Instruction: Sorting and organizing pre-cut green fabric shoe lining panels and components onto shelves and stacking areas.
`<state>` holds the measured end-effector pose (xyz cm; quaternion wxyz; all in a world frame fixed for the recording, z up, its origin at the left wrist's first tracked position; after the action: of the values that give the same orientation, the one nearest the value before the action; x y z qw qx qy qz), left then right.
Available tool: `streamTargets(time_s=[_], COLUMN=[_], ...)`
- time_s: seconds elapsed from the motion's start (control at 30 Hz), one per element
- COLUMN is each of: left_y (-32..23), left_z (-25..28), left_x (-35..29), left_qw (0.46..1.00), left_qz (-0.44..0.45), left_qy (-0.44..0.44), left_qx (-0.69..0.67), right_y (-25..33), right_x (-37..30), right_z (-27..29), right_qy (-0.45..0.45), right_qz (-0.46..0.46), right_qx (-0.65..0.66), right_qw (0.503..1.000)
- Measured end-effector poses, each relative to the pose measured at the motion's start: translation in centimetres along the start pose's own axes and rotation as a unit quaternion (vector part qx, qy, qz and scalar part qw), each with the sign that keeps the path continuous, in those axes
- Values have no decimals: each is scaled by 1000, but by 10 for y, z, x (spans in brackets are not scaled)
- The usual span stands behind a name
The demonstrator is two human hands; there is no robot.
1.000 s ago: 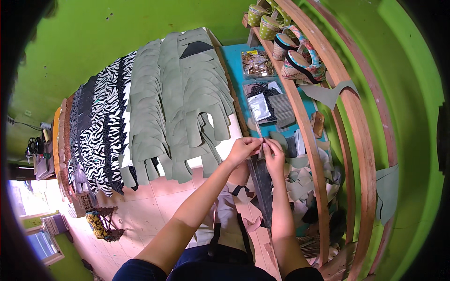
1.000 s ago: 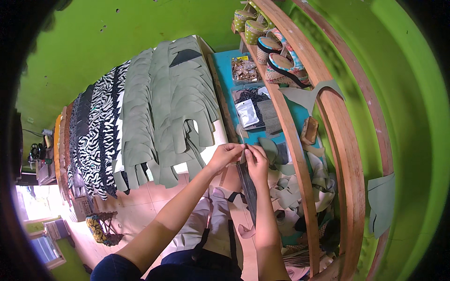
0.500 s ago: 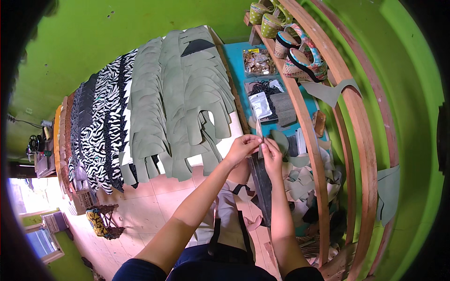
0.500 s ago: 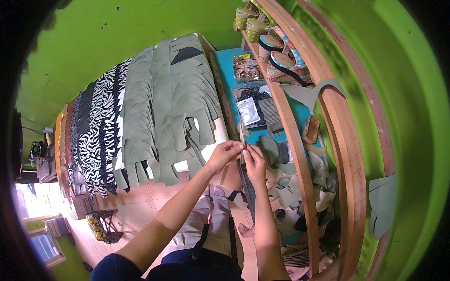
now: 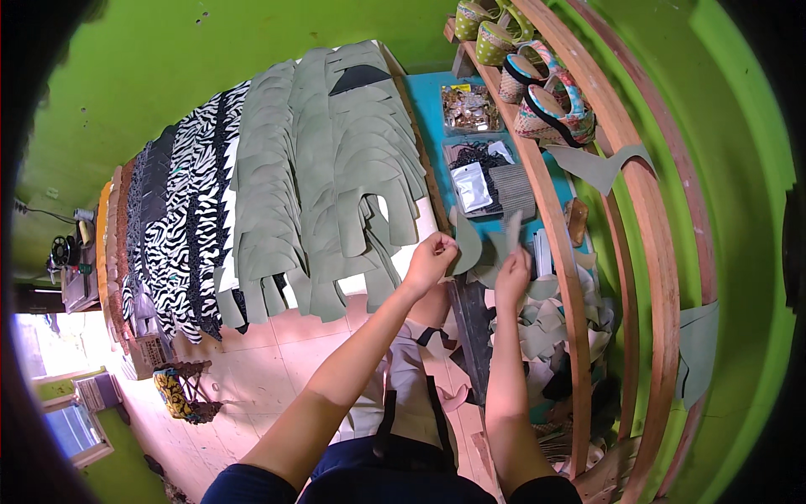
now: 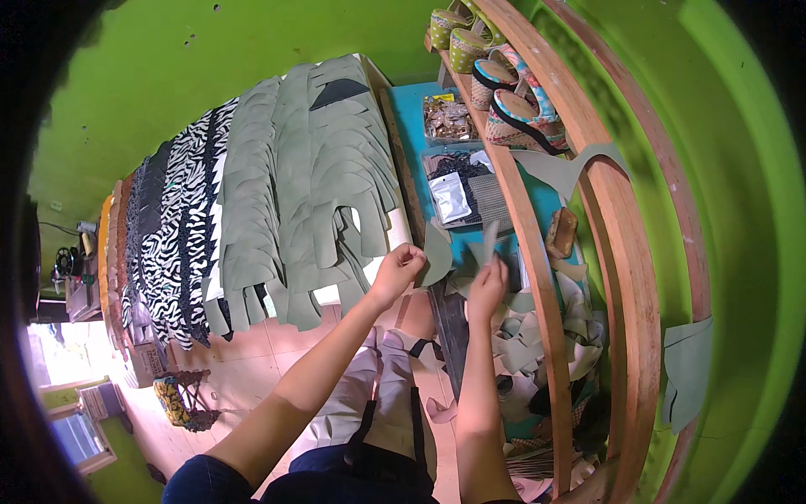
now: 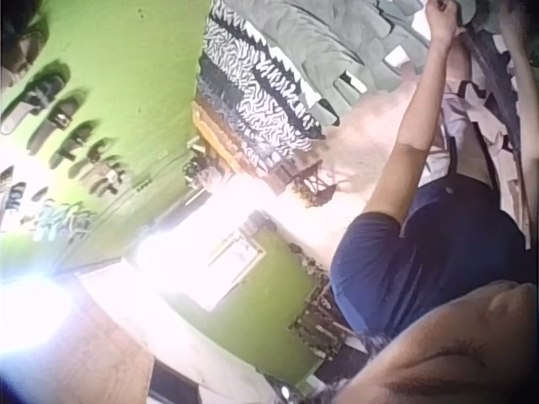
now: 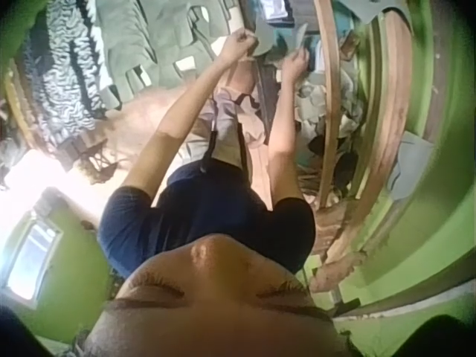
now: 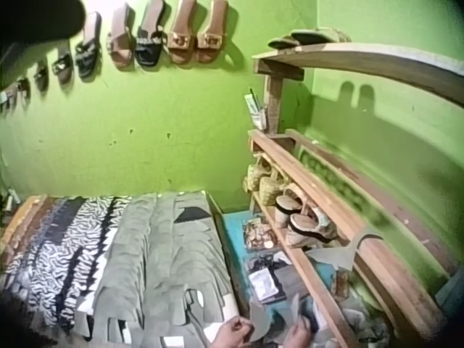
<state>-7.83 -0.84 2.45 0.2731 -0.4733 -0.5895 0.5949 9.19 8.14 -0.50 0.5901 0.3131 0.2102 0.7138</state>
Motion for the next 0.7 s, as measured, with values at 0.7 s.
streamTargets(time_s=[0.7], left_y=[-64], left_z=[118], left_x=[-4], left_qw=[990], left_qz=[-71], left_qy=[-62], left_qx=[-100], right_y=[155], right_x=[19], right_z=[-68], right_qy=[441], right_qz=[20], right_qx=[245], right_qw=[863])
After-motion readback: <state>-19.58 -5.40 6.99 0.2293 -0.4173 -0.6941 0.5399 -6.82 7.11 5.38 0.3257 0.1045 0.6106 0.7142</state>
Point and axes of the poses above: each hand's wrist, its own x-axis towards the middle knuckle, its own z-axis out of the back of the hand, y = z × x, the point moved 3 cm from there along x, towards the middle knuckle, and after that the axes turned 7 degrees about -z, right-handed, at the moved point
